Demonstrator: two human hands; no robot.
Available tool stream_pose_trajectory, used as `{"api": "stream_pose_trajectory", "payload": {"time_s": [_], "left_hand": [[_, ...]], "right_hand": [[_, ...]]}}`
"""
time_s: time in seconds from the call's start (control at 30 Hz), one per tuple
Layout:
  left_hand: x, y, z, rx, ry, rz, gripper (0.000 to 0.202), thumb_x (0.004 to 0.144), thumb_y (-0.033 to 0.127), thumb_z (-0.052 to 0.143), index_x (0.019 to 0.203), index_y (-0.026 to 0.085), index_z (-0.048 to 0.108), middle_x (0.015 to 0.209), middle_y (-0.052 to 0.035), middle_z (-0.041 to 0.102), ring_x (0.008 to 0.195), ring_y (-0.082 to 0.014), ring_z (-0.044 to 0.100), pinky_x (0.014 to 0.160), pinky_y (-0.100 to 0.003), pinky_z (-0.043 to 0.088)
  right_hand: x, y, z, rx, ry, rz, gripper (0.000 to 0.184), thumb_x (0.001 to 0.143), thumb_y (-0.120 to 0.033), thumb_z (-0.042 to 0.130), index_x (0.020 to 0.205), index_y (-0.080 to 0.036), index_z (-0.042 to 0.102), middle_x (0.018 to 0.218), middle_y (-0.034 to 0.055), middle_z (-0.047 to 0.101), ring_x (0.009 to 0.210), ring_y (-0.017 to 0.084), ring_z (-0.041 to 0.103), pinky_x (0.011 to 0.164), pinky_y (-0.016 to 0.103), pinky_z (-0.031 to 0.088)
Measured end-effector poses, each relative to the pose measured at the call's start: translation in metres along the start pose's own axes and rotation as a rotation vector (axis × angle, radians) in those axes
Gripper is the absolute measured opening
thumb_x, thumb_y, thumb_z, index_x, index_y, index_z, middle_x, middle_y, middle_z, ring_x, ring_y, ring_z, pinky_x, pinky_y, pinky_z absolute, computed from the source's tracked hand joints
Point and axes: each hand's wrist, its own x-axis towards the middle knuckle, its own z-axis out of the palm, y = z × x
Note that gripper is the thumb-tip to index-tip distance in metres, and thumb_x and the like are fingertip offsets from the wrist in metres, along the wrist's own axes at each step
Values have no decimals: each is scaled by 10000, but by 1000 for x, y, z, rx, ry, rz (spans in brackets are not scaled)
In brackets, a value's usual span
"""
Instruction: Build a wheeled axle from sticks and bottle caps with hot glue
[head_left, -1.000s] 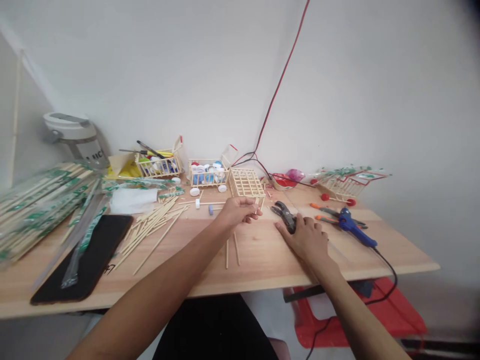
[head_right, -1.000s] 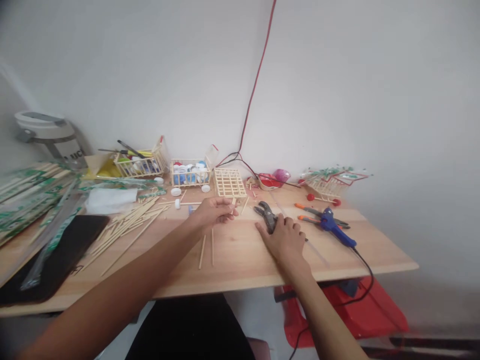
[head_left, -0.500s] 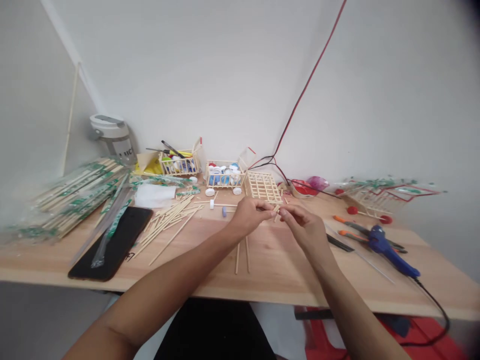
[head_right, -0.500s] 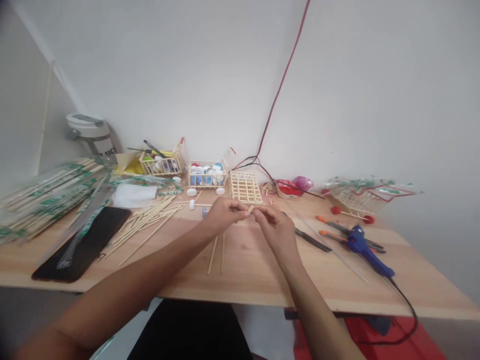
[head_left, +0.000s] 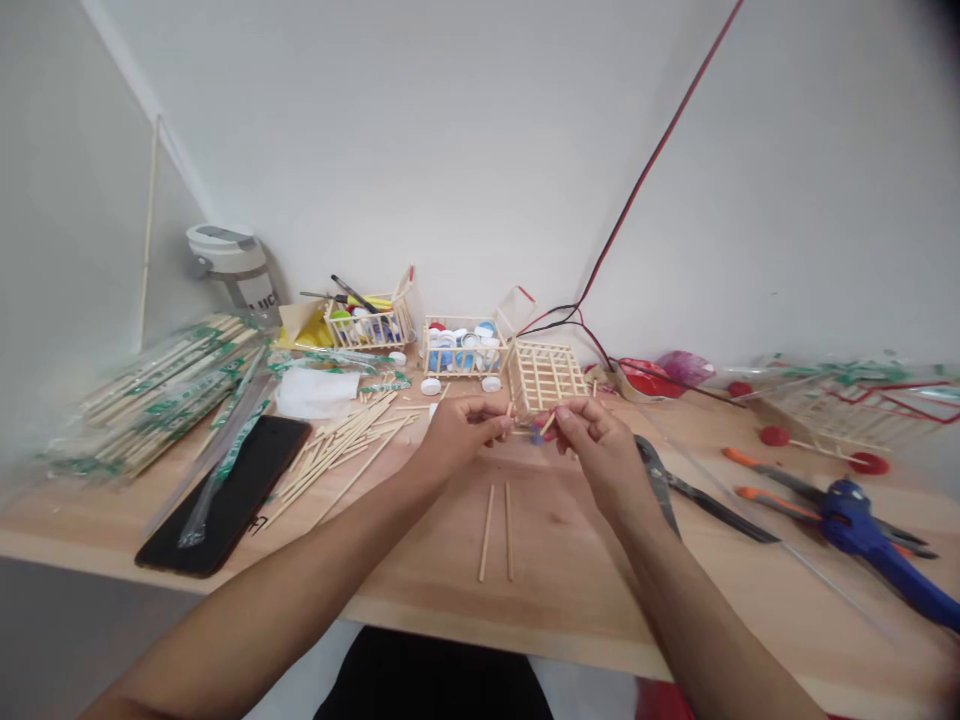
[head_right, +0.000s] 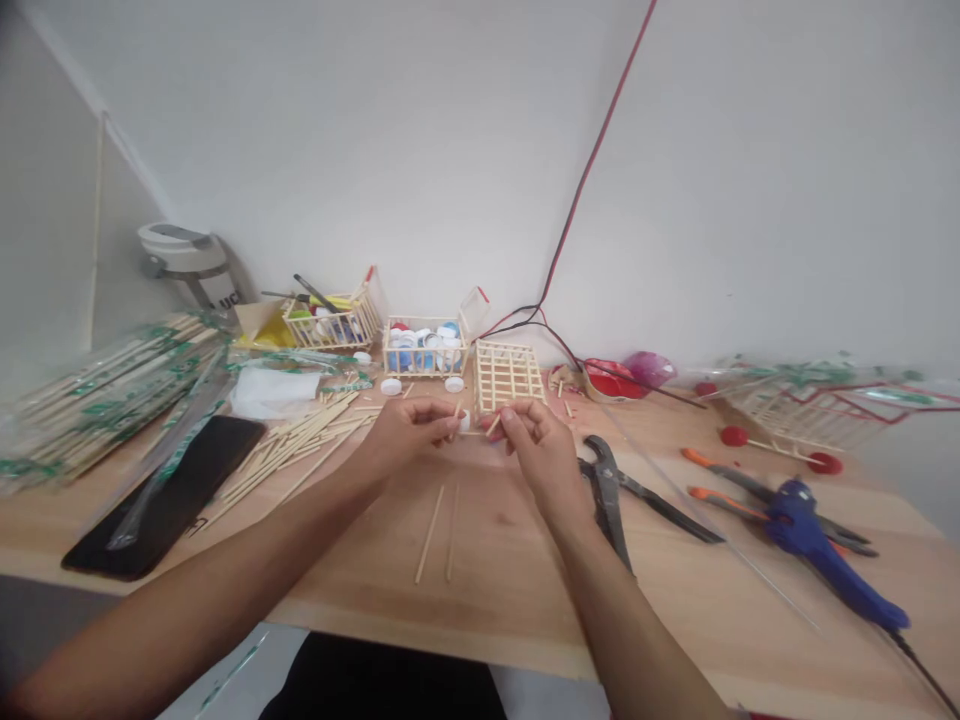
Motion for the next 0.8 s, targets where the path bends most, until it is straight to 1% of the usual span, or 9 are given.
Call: {"api": "stream_pose_trajectory", "payload": {"time_s": [0.1, 0.2, 0.3, 0.4, 0.47, 0.63, 0.7, 0.8], "left_hand": [[-2, -7, 4, -145, -63, -108, 242, 723, 276, 741, 919, 134, 728, 708, -23, 677, 627, -95, 578, 619, -215, 435], [-5, -6, 8, -203, -97, -168, 256, 710, 286, 752, 919, 140, 729, 736, -30, 686, 635, -90, 578, 627, -213, 434], [-6, -4, 9, -205, -113, -189, 234, 707, 282, 748, 890, 138, 725, 746, -34, 688, 637, -92, 577, 609, -208, 424], [-7, -4, 9, -189, -124, -163, 190, 723, 275, 727, 849, 133, 714, 783, -41, 692, 654, -92, 575, 602, -204, 418], [-7, -6, 8, -185, -111, -141, 182, 719, 268, 727, 835, 131, 701, 778, -37, 684, 658, -96, 574, 608, -210, 425], [-7, -7, 8, -143, -92, -111, 181, 720, 270, 723, 825, 129, 677, 758, -34, 674, 672, -106, 587, 636, -221, 433], [-6, -7, 9, -94, -99, -71, 152, 712, 240, 718, 805, 129, 670, 754, -34, 675, 671, -109, 590, 637, -221, 433], [-6, -7, 9, 2, -104, 27, 92, 696, 171, 693, 773, 134, 658, 739, -25, 668, 667, -110, 588, 651, -224, 437]], "right_hand": [[0, 11, -3, 57, -84, 68, 264, 825, -449, 619, 825, -189, 572, 769, 35, 675, 650, 128, 594, 557, 234, 446], [1, 16, -4, 82, -102, 105, 292, 795, -457, 655, 882, -189, 577, 795, 40, 684, 670, 134, 604, 553, 235, 454], [1, 16, -2, 77, -130, 124, 298, 780, -452, 671, 881, -184, 590, 789, 40, 685, 680, 137, 611, 548, 233, 455], [0, 14, 1, 60, -165, 120, 293, 772, -452, 673, 866, -186, 594, 763, 29, 676, 679, 142, 619, 530, 230, 449], [-2, 13, 4, 36, -175, 102, 285, 773, -450, 669, 844, -186, 590, 744, 24, 664, 669, 144, 625, 517, 229, 445], [-4, 11, 7, -51, -198, 31, 262, 801, -452, 628, 832, -196, 578, 779, 37, 668, 707, 159, 655, 509, 232, 453], [-3, 12, 8, -59, -201, 17, 258, 799, -448, 630, 827, -198, 571, 761, 28, 657, 691, 153, 647, 517, 235, 462], [-3, 16, 8, -64, -191, -2, 241, 789, -425, 640, 831, -196, 577, 751, 22, 650, 682, 148, 639, 562, 252, 487]]}}
